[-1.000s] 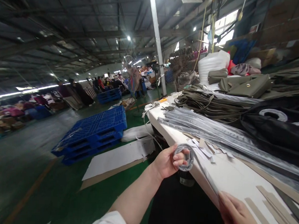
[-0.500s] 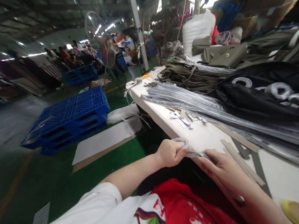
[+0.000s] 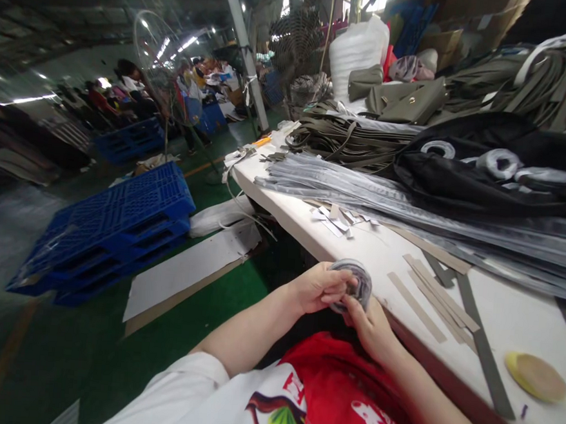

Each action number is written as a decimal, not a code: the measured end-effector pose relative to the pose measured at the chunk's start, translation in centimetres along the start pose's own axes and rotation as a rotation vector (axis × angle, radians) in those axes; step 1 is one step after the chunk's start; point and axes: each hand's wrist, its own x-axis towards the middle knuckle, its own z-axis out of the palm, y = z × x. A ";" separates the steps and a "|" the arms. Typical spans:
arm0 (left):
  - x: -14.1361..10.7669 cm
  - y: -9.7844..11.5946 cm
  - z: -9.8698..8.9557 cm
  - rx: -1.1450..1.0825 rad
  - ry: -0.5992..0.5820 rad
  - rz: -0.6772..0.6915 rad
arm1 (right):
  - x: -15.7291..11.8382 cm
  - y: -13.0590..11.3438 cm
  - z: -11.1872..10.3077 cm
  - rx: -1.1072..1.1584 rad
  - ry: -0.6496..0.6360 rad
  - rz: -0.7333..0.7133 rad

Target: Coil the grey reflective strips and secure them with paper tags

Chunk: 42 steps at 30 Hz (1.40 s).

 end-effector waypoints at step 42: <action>-3.0 -10.4 0.0 0.837 0.075 0.040 | -4.4 2.5 -7.9 -0.739 0.078 0.220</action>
